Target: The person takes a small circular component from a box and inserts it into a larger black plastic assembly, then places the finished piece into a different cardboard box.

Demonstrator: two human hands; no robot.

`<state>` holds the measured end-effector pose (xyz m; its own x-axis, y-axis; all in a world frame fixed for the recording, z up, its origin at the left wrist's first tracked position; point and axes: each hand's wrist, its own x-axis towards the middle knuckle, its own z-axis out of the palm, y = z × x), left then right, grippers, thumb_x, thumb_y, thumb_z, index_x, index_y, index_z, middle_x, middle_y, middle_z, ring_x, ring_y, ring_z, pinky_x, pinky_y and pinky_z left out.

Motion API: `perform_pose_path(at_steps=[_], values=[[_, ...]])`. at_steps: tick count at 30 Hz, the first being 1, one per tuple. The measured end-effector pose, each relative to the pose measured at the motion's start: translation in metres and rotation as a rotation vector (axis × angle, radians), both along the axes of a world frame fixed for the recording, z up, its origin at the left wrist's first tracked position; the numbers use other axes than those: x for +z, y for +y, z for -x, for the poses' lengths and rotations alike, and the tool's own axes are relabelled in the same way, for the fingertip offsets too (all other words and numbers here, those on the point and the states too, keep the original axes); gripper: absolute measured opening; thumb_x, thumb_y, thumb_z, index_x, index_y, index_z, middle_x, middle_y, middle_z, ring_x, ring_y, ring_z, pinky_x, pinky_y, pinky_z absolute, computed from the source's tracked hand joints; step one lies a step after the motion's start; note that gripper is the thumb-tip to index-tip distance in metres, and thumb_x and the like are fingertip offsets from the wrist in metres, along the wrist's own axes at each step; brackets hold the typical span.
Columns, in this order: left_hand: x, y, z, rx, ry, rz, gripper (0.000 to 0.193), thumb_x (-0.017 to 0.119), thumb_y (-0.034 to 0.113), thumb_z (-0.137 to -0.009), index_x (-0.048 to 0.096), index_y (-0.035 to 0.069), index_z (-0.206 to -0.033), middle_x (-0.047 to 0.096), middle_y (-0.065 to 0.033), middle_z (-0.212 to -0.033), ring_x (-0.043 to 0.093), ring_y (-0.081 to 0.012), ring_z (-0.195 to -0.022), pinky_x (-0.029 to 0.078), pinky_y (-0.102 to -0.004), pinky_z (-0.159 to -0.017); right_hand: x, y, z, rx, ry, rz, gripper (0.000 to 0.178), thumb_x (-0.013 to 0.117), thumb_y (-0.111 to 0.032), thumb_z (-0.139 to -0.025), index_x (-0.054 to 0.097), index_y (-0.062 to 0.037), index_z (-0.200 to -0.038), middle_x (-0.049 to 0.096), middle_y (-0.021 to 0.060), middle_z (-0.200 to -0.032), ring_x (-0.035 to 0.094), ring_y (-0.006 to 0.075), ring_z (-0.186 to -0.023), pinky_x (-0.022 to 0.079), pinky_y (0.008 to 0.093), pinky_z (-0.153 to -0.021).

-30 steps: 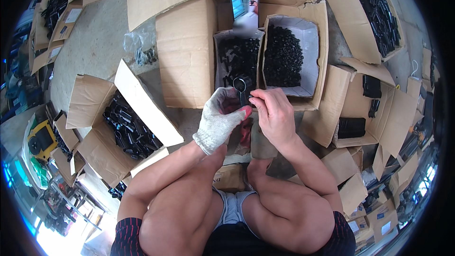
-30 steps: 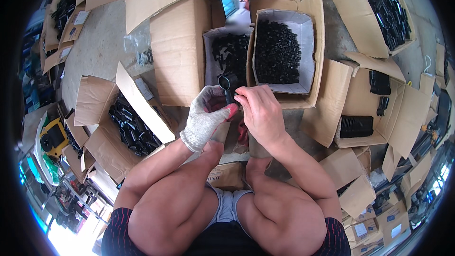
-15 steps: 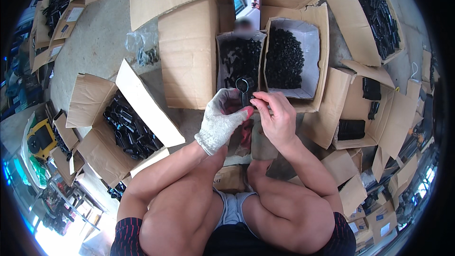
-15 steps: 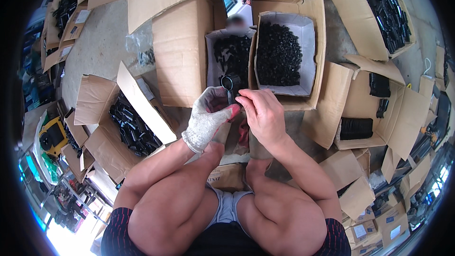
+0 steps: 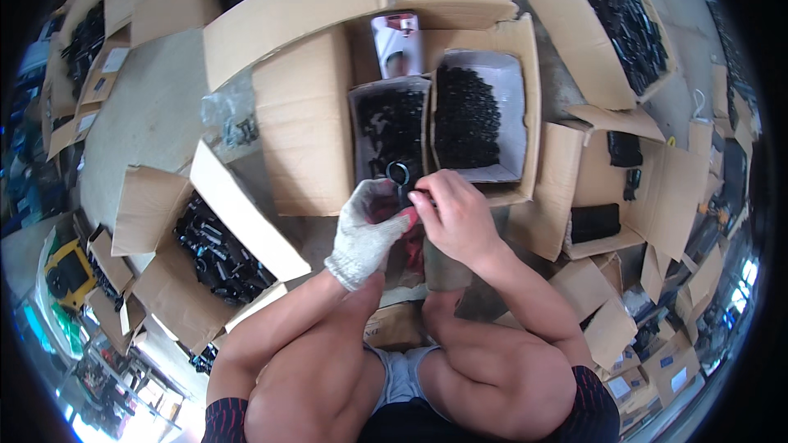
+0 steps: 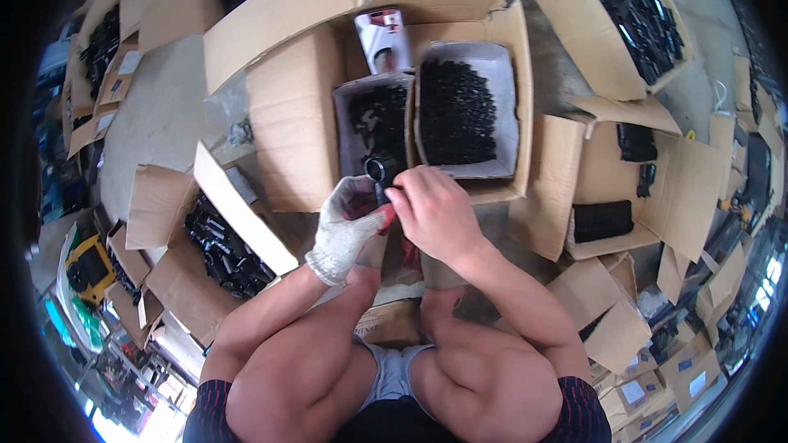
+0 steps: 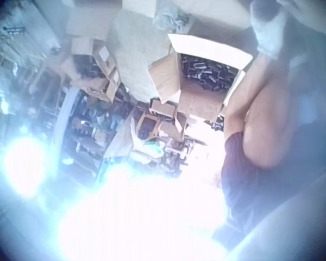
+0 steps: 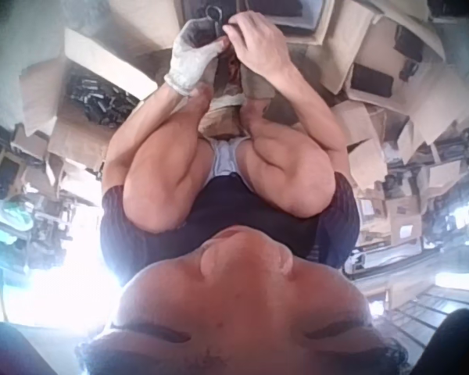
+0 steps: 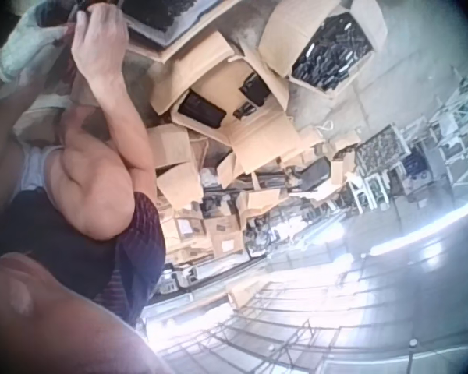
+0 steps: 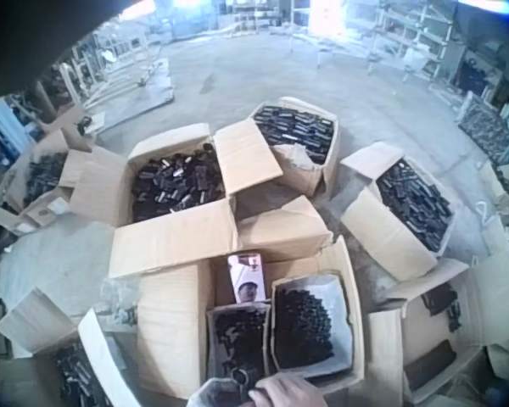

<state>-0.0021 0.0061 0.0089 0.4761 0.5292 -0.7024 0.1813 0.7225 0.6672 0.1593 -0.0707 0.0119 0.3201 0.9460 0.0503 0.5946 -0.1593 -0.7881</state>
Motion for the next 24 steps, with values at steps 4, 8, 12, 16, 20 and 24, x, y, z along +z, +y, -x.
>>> perform_pose_path(at_steps=[4, 8, 12, 16, 20, 24], values=[[-0.010, -0.007, 0.002, -0.031, 0.022, -0.060, 0.049, 0.081, -0.002, -0.082, 0.055, 0.002, -0.123, 0.064, -0.0061, -0.103, 0.065, -0.0138, -0.089, 0.058, -0.0278, -0.075, -0.003, -0.012, -0.009, 0.090, -0.042, 0.260, 0.026, 0.069, -0.027, -0.096, 0.061, -0.0044, -0.088, 0.064, 0.0129, -0.082, 0.065, 0.0331, -0.081, 0.052, 0.0444, -0.071], [-0.003, -0.003, 0.005, -0.058, 0.006, -0.040, 0.044, 0.080, 0.000, -0.086, 0.056, 0.004, -0.122, 0.068, -0.0049, -0.100, 0.065, -0.0106, -0.083, 0.054, -0.0253, -0.068, 0.004, -0.006, -0.005, -0.066, -0.018, -0.077, 0.028, 0.068, -0.029, -0.097, 0.060, -0.0035, -0.089, 0.063, 0.0137, -0.073, 0.066, 0.0346, -0.072, 0.053, 0.0453, -0.068], [0.003, -0.003, -0.004, -0.101, 0.066, -0.042, 0.041, 0.080, 0.001, -0.087, 0.058, 0.005, -0.122, 0.069, -0.0039, -0.101, 0.064, -0.0093, -0.080, 0.054, -0.0242, -0.066, -0.011, -0.017, -0.005, 0.039, -0.054, 0.165, 0.031, 0.064, -0.028, -0.100, 0.057, -0.0041, -0.083, 0.063, 0.0142, -0.070, 0.066, 0.0332, -0.069, 0.053, 0.0444, -0.066], [-0.001, -0.002, -0.001, -0.069, 0.061, -0.026, 0.040, 0.080, 0.003, -0.087, 0.059, 0.005, -0.121, 0.069, -0.0038, -0.101, 0.065, -0.0095, -0.081, 0.054, -0.0239, -0.064, -0.005, -0.010, -0.001, -0.136, -0.073, -0.083, 0.042, 0.066, -0.038, -0.099, 0.057, -0.0066, -0.072, 0.062, 0.0129, -0.060, 0.065, 0.0340, -0.059, 0.052, 0.0443, -0.059], [-0.003, -0.003, 0.000, -0.147, 0.075, -0.089, 0.037, 0.075, 0.005, -0.089, 0.059, 0.005, -0.122, 0.070, -0.0064, -0.101, 0.066, -0.0134, -0.080, 0.051, -0.0245, -0.065, -0.015, -0.015, 0.001, -0.059, -0.091, 0.049, 0.044, 0.067, -0.038, -0.098, 0.059, -0.0067, -0.069, 0.062, 0.0126, -0.060, 0.066, 0.0340, -0.060, 0.052, 0.0450, -0.057], [0.008, 0.009, 0.007, -0.053, -0.024, 0.050, 0.036, 0.073, 0.006, -0.090, 0.060, 0.003, -0.123, 0.072, -0.0136, -0.107, 0.071, -0.0215, -0.085, 0.052, -0.0257, -0.065, 0.020, -0.035, -0.035, -0.170, -0.023, 0.035, 0.034, 0.068, -0.032, -0.096, 0.067, -0.0085, -0.071, 0.068, 0.0124, -0.070, 0.069, 0.0323, -0.067, 0.054, 0.0444, -0.063]])
